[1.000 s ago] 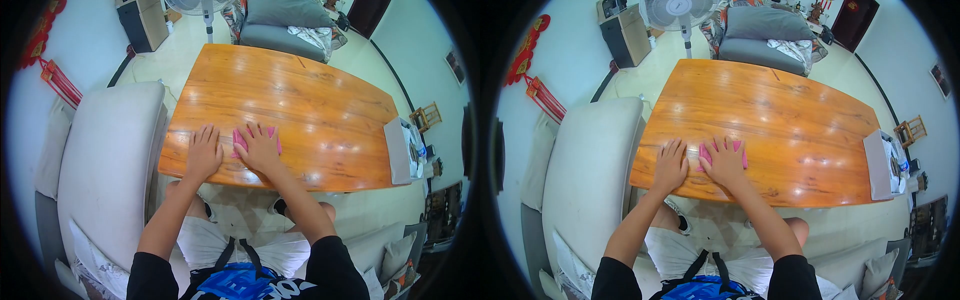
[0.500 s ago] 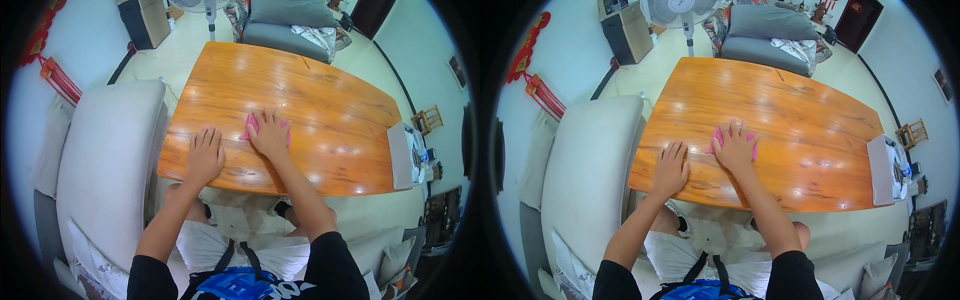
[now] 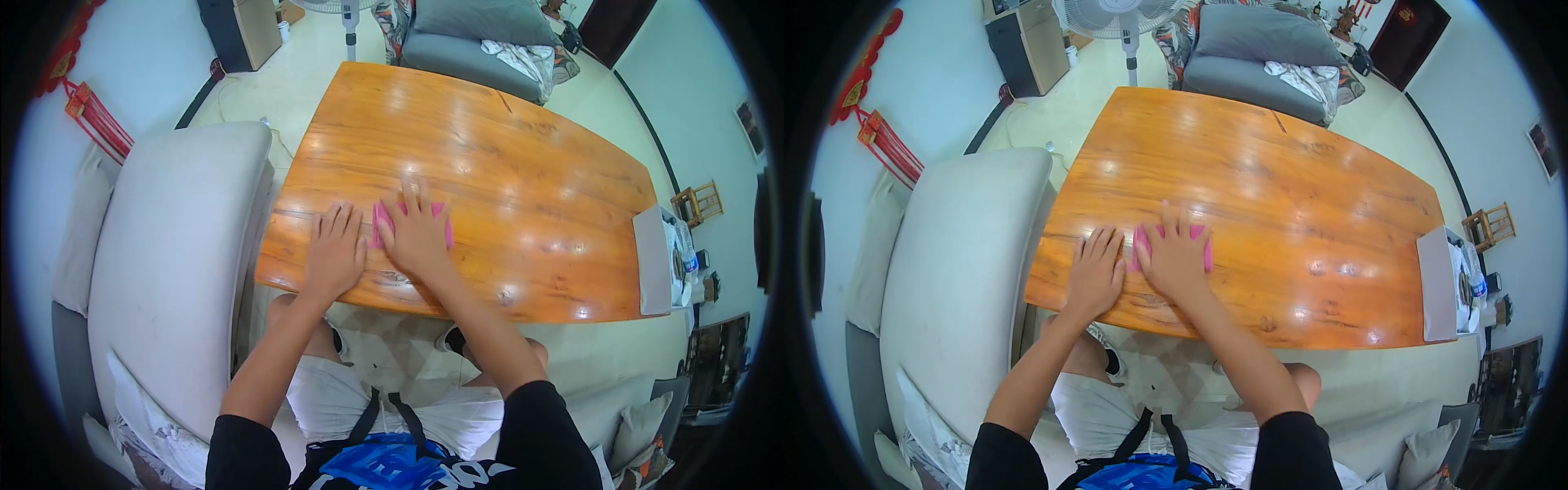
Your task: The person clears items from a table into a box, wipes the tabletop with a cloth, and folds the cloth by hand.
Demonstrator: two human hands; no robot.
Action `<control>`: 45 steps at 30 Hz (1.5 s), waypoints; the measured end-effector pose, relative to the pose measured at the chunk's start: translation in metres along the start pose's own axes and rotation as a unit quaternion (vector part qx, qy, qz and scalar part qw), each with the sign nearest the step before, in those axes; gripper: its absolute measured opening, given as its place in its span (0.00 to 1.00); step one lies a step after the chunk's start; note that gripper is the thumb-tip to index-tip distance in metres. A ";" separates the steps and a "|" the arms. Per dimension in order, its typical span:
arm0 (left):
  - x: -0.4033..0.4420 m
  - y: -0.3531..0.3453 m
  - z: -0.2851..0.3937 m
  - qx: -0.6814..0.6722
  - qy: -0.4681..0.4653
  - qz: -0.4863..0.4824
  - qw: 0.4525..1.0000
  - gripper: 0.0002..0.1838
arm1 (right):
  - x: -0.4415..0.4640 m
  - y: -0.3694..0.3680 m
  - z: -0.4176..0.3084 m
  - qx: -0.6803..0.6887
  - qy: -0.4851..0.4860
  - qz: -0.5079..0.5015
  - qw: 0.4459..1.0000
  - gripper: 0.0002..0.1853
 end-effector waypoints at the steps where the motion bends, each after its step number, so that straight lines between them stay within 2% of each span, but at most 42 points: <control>1: -0.001 0.001 -0.001 0.008 0.003 -0.002 1.000 0.30 | 0.019 -0.008 0.000 -0.006 -0.013 0.008 1.000 0.25; 4: -0.003 0.008 -0.006 0.042 0.034 0.014 0.998 0.30 | 0.017 -0.007 -0.008 0.005 0.001 0.037 0.999 0.25; 7: -0.002 -0.002 -0.011 -0.003 0.049 -0.001 0.999 0.30 | -0.046 0.008 -0.013 0.012 0.032 0.014 0.999 0.25; 11: -0.001 -0.001 -0.010 0.003 0.044 0.009 0.999 0.30 | -0.101 0.029 -0.020 0.007 0.055 -0.017 0.998 0.26; 14: -0.004 -0.001 -0.010 -0.006 0.038 0.013 0.999 0.30 | -0.060 0.017 -0.024 0.001 0.047 -0.037 0.998 0.25; 17: 0.000 0.005 -0.011 -0.022 0.038 0.022 0.999 0.29 | 0.009 -0.010 -0.021 0.012 0.028 0.034 0.999 0.24; 20: -0.003 0.009 -0.010 -0.035 0.043 0.029 0.998 0.28 | 0.042 -0.018 -0.019 -0.004 -0.004 0.026 1.000 0.23; 23: 0.001 0.005 -0.013 -0.026 0.041 0.032 0.998 0.27 | 0.007 -0.006 -0.019 0.012 0.036 0.046 0.998 0.24; 26: -0.001 -0.002 -0.012 -0.021 0.045 0.013 0.999 0.29 | -0.064 0.015 -0.014 0.009 0.056 -0.020 0.998 0.25; 29: 0.002 0.005 0.001 -0.023 0.003 -0.001 1.000 0.30 | -0.101 0.030 0.020 0.000 0.048 -0.033 0.998 0.25; 32: 0.001 0.000 0.013 -0.045 -0.062 -0.023 0.997 0.31 | -0.066 0.029 0.104 -0.017 -0.088 -0.069 0.994 0.27; 35: 0.003 -0.003 0.012 -0.024 -0.073 -0.039 0.996 0.31 | -0.039 0.038 0.153 -0.059 -0.171 0.010 0.983 0.27; 38: 0.001 -0.014 0.011 -0.032 -0.068 -0.062 0.995 0.32 | -0.063 0.039 0.117 -0.054 -0.161 0.005 0.986 0.27; 41: 0.010 -0.009 0.018 -0.027 -0.033 -0.118 0.992 0.32 | -0.117 0.046 0.056 -0.031 -0.039 0.004 0.999 0.27; 43: 0.025 -0.013 0.034 -0.014 0.008 -0.190 0.982 0.33 | -0.124 0.051 0.069 -0.022 -0.039 0.002 0.999 0.27; 45: 0.029 -0.033 0.056 -0.040 -0.024 -0.145 0.988 0.34 | -0.122 0.052 0.110 -0.028 -0.075 -0.002 0.997 0.27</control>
Point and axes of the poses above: each hand's wrist, its own x-axis towards the middle knuckle, its own y-axis out of the back of the hand, z = x × y, the point moved 10 cm from there along x, towards the middle knuckle, and after that the axes turned 12 degrees about -y, right-handed, at the moved point
